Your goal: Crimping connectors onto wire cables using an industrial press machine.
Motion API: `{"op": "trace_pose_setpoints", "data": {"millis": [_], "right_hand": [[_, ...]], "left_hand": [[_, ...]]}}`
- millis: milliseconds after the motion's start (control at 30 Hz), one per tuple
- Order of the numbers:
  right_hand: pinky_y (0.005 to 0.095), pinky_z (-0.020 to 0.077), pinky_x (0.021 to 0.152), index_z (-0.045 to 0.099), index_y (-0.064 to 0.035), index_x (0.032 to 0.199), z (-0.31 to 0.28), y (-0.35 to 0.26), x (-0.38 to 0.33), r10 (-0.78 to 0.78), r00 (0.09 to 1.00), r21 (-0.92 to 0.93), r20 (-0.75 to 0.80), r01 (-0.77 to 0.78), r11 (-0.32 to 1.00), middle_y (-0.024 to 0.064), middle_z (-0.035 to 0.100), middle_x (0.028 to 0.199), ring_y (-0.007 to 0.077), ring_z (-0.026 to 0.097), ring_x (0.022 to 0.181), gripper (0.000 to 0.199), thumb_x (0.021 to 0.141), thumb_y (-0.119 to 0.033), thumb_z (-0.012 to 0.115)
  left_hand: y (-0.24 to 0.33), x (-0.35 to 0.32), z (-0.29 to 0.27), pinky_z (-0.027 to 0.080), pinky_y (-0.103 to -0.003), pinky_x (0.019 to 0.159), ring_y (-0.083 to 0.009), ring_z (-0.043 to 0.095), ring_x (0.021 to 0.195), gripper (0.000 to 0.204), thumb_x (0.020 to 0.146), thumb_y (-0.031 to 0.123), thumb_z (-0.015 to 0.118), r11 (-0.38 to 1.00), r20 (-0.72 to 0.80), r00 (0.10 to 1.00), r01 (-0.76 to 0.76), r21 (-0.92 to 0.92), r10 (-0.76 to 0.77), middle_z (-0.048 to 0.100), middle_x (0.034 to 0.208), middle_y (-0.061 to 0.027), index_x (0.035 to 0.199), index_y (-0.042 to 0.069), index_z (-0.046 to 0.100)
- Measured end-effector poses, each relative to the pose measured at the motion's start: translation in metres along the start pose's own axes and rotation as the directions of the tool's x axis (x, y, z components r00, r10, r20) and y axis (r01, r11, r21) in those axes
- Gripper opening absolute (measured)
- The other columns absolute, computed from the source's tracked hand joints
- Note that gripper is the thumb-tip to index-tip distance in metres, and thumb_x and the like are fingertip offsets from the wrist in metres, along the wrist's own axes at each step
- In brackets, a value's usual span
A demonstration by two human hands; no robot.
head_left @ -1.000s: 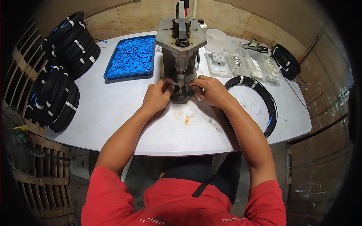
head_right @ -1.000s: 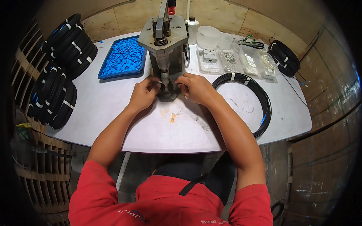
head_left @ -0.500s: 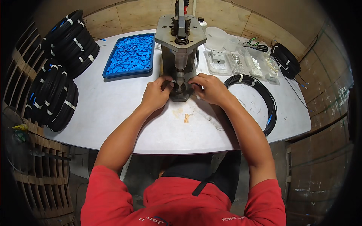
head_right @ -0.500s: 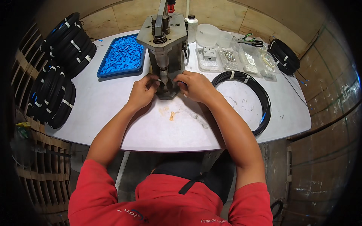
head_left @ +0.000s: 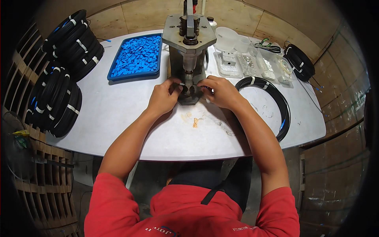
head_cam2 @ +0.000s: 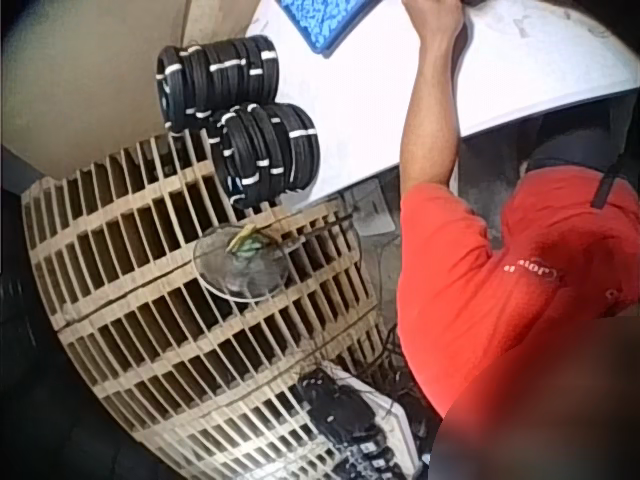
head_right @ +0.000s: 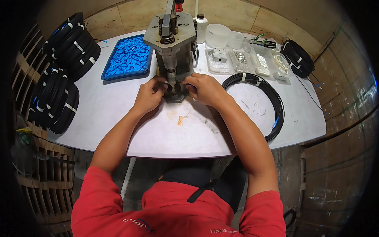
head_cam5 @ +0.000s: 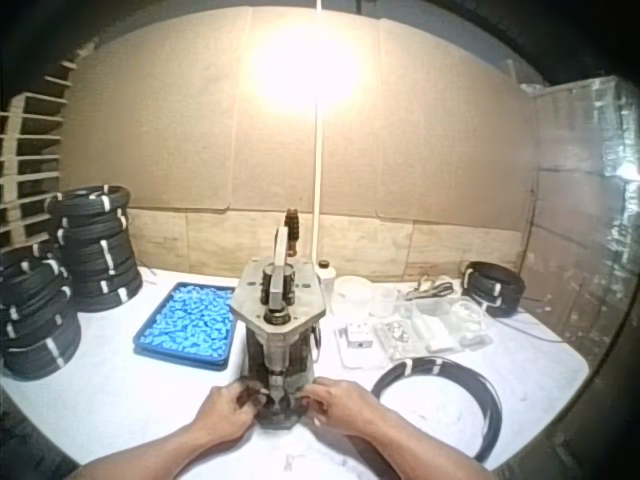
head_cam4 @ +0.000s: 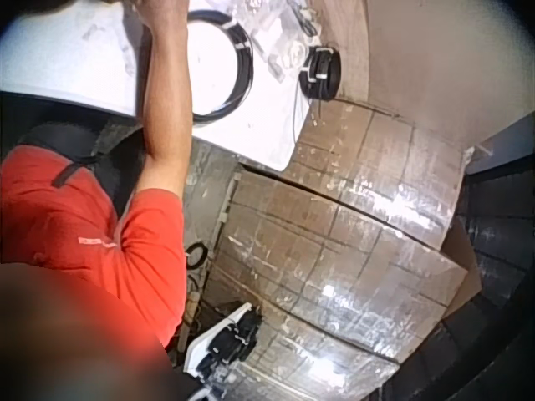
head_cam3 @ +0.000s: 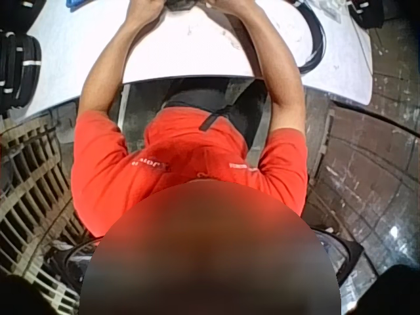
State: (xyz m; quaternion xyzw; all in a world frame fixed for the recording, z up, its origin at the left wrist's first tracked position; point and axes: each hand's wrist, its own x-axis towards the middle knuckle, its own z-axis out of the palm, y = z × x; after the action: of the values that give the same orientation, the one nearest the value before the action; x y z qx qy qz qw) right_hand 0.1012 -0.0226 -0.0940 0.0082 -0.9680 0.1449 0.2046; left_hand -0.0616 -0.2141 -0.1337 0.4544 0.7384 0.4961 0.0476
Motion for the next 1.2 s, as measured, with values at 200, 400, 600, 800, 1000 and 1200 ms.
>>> {"op": "trace_pose_setpoints", "data": {"millis": [200, 400, 600, 800, 1000, 1200], "right_hand": [[0.0424, 0.0577, 0.075, 0.073, -0.0116, 0.112, 0.0003, 0.0013, -0.0004, -0.006, 1.0, 0.001, 0.002, 0.006, 1.0, 0.0127, 0.071, 0.098, 0.0333, 0.071, 0.083, 0.024, 0.089, -0.009, 0.071], [0.042, 0.0575, 0.075, 0.073, -0.0115, 0.112, 0.0016, 0.002, -0.0003, -0.014, 1.0, 0.008, 0.0, 0.014, 1.0, 0.0127, 0.071, 0.098, 0.0334, 0.071, 0.083, 0.024, 0.089, -0.009, 0.072], [0.0419, 0.0572, 0.075, 0.073, -0.0115, 0.112, 0.0016, 0.0029, -0.0006, -0.016, 1.0, 0.005, 0.001, 0.016, 1.0, 0.0126, 0.071, 0.097, 0.0333, 0.071, 0.083, 0.023, 0.089, -0.009, 0.072], [0.0419, 0.057, 0.075, 0.073, -0.0111, 0.112, 0.0005, 0.0022, -0.0004, -0.003, 1.0, 0.005, 0.011, 0.003, 1.0, 0.0126, 0.071, 0.097, 0.0331, 0.071, 0.083, 0.023, 0.089, -0.008, 0.072], [0.0415, 0.0571, 0.075, 0.073, -0.0111, 0.112, 0.0, 0.0004, 0.0002, -0.002, 1.0, 0.01, 0.011, 0.002, 1.0, 0.0126, 0.071, 0.097, 0.0329, 0.071, 0.083, 0.024, 0.088, -0.009, 0.073], [0.0416, 0.0572, 0.075, 0.073, -0.0112, 0.112, -0.0005, 0.0005, -0.0002, -0.01, 1.0, 0.006, 0.014, 0.009, 1.0, 0.0125, 0.071, 0.098, 0.0331, 0.071, 0.084, 0.024, 0.088, -0.009, 0.073]], "left_hand": [[0.0014, -0.0003, 0.0001, 0.055, -0.038, 0.071, -0.0277, 0.073, 0.072, 0.029, 0.095, 0.019, 0.069, 1.0, 0.002, 1.0, 0.009, 0.024, -0.009, 0.075, 0.082, -0.0172, 0.117, 0.001, 0.07], [-0.0018, -0.0005, 0.0009, 0.055, -0.038, 0.07, -0.0275, 0.072, 0.071, 0.029, 0.094, 0.02, 0.07, 1.0, -0.016, 1.0, -0.011, -0.001, 0.011, 0.074, 0.081, -0.0169, 0.117, 0.001, 0.07], [0.0037, -0.0006, -0.0017, 0.055, -0.038, 0.07, -0.0274, 0.072, 0.071, 0.03, 0.094, 0.021, 0.07, 0.999, 0.011, 1.0, 0.026, 0.031, -0.026, 0.074, 0.08, -0.0168, 0.118, 0.002, 0.07], [0.0035, -0.0005, -0.0012, 0.055, -0.038, 0.07, -0.0274, 0.072, 0.071, 0.031, 0.094, 0.021, 0.07, 0.999, 0.011, 1.0, 0.024, 0.022, -0.024, 0.074, 0.08, -0.0165, 0.118, 0.002, 0.07], [0.0053, -0.0008, -0.003, 0.055, -0.038, 0.07, -0.0275, 0.072, 0.071, 0.031, 0.094, 0.022, 0.07, 0.999, 0.021, 0.999, 0.032, 0.023, -0.033, 0.074, 0.08, -0.0161, 0.118, 0.002, 0.069], [0.0038, -0.0004, -0.0022, 0.054, -0.038, 0.069, -0.0273, 0.072, 0.07, 0.031, 0.093, 0.022, 0.071, 0.999, 0.023, 0.999, 0.042, 0.023, -0.042, 0.074, 0.08, -0.0154, 0.118, 0.002, 0.07]]}}
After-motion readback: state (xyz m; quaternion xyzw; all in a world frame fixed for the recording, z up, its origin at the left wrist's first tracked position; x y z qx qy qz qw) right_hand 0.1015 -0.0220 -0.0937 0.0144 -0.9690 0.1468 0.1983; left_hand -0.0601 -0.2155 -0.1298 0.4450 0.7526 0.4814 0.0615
